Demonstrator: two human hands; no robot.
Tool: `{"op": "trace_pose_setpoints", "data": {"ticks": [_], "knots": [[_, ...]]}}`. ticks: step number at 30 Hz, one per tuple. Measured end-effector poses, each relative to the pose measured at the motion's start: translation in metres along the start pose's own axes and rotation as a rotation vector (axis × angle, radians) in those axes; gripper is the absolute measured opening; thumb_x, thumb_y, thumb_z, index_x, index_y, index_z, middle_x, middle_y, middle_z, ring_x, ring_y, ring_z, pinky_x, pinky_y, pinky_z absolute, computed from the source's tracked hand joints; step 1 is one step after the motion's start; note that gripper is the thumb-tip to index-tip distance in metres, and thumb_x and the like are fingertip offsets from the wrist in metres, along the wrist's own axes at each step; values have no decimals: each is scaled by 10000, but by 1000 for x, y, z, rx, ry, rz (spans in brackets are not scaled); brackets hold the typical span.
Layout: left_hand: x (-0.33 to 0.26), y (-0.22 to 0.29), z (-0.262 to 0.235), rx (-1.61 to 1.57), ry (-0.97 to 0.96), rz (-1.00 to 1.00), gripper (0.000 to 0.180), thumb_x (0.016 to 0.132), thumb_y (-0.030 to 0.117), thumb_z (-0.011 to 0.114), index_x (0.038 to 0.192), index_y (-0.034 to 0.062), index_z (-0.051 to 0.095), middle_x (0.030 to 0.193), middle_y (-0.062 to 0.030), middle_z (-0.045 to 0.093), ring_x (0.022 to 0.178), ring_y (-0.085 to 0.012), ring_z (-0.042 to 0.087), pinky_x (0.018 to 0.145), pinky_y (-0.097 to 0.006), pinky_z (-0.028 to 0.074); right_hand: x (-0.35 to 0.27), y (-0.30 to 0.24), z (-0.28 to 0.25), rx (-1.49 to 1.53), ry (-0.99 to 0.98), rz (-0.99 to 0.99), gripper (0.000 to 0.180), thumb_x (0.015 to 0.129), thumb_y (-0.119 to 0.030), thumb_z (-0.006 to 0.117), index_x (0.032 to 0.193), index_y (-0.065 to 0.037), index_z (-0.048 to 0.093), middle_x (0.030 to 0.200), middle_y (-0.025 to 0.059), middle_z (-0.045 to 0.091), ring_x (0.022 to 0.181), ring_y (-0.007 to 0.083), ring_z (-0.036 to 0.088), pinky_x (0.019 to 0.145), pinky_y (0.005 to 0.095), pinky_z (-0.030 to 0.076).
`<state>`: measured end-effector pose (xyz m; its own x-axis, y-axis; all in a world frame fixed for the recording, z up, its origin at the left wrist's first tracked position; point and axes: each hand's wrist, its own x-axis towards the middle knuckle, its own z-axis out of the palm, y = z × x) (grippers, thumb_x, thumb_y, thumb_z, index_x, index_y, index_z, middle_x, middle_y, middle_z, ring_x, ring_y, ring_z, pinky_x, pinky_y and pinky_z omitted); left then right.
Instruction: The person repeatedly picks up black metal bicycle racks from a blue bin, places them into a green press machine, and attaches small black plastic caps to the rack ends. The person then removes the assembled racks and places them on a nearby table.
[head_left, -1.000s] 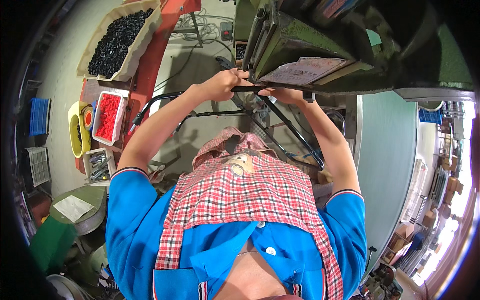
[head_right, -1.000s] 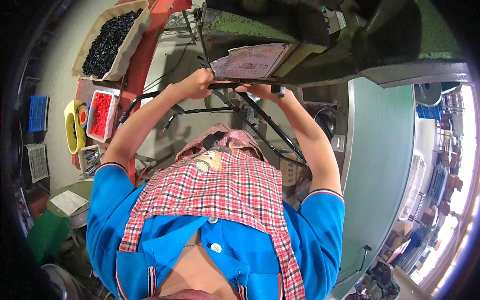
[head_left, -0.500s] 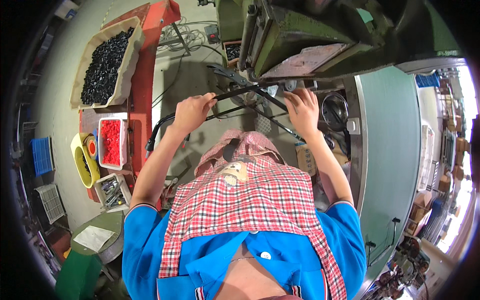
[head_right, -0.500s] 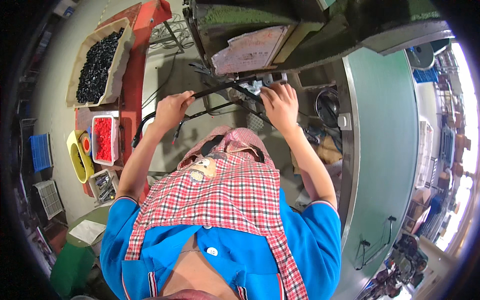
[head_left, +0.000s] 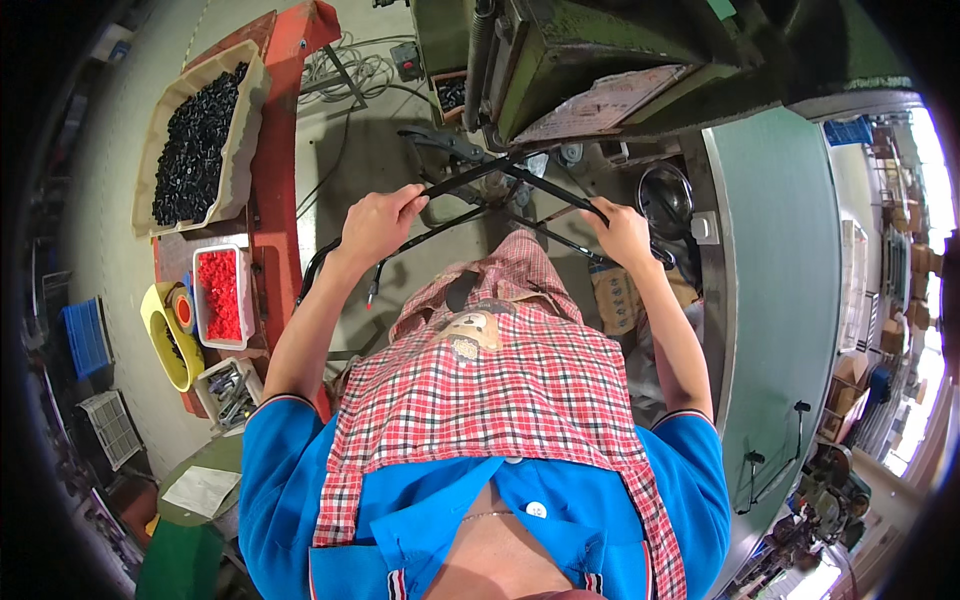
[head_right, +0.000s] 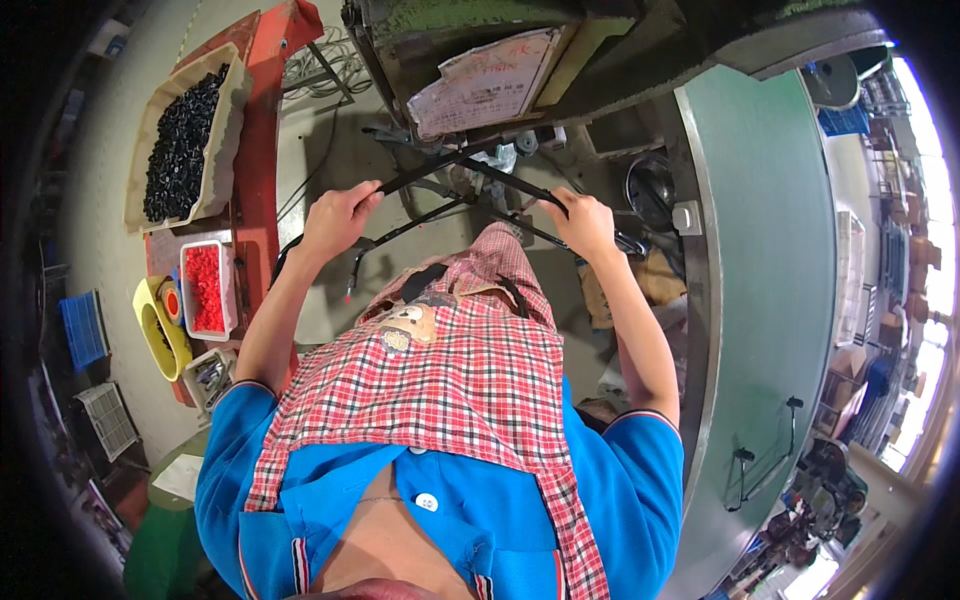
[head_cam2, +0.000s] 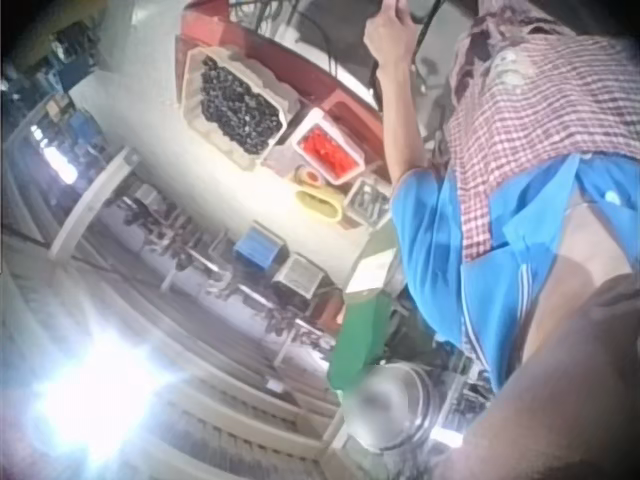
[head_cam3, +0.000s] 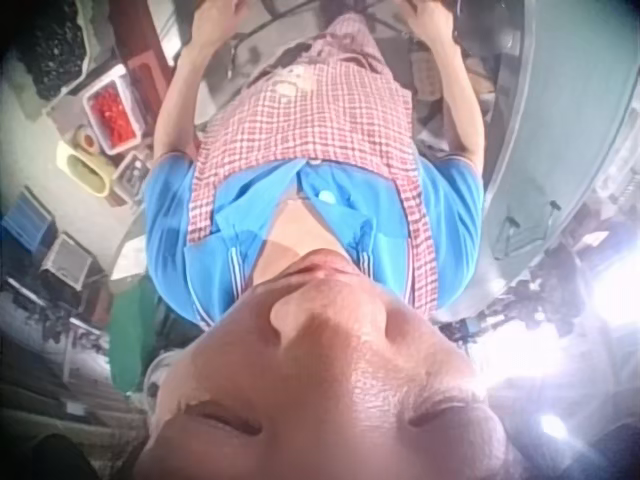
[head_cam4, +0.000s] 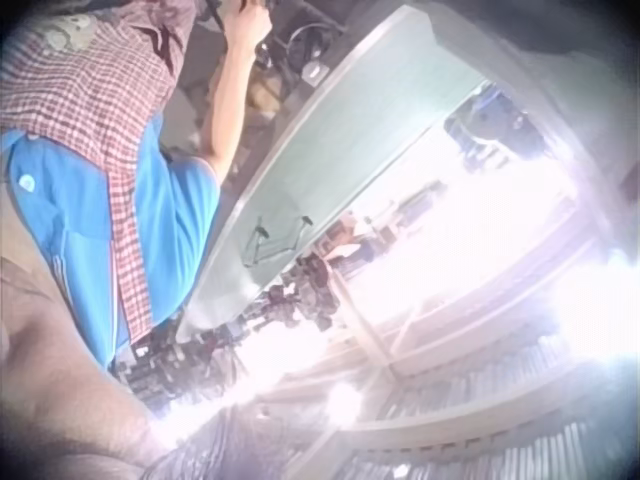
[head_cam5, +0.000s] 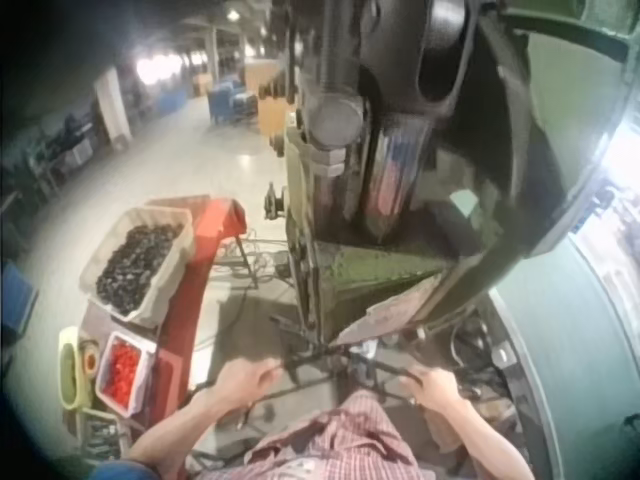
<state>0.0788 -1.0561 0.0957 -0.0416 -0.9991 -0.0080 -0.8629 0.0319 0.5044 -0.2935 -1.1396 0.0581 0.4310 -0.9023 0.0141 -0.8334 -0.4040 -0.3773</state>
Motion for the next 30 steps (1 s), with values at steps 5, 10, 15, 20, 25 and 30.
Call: {"op": "trace_pose_setpoints", "data": {"ticks": [5, 10, 15, 20, 25, 30], "knots": [[-1, 1, -1, -17, 15, 2, 248, 926, 315, 560, 1053, 132, 673, 758, -137, 673, 713, -359, 640, 617, -450, 511, 2, 6, 2, 24, -28, -3, 392, 890, -430, 588, 1037, -74, 659, 736, 172, 658, 745, 363, 645, 647, 438, 505], [-1, -3, 2, -34, 34, 15, 255, 923, 307, 565, 1057, 121, 675, 773, -158, 668, 721, -371, 636, 629, -451, 510, 5, 1, -5, 32, -74, 13, 398, 891, -426, 590, 1037, -62, 660, 774, 186, 664, 769, 362, 648, 663, 436, 509], [0, -3, -1, -46, 61, 30, 245, 913, 290, 578, 1043, 106, 674, 732, -161, 653, 703, -374, 629, 621, -454, 500, 3, 1, -10, 13, -15, -28, 381, 886, -415, 602, 1025, -65, 663, 770, 192, 661, 750, 363, 648, 650, 436, 510], [-14, 15, -22, -152, 9, 65, 219, 895, 261, 608, 1018, 92, 672, 660, -169, 606, 619, -359, 606, 564, -434, 470, -20, -18, -49, 100, -111, 21, 354, 872, -389, 631, 994, -59, 670, 799, 183, 666, 763, 366, 647, 662, 441, 509], [-42, 19, 28, -6, -28, 128, 367, 852, 408, 656, 726, 70, 586, 543, -131, 545, 540, -362, 577, 491, -445, 454, -98, -2, -35, 175, -128, -19, 339, 868, -352, 635, 966, -28, 648, 778, 205, 653, 730, 390, 635, 636, 457, 505], [-33, 86, 90, -149, 76, 343, 310, 813, 379, 694, 752, 85, 614, 625, -115, 607, 568, -324, 604, 494, -407, 458, -167, 24, -132, -257, 5, -38, 317, 833, -341, 664, 749, -49, 576, 592, 122, 588, 545, 328, 606, 493, 417, 473]]}}
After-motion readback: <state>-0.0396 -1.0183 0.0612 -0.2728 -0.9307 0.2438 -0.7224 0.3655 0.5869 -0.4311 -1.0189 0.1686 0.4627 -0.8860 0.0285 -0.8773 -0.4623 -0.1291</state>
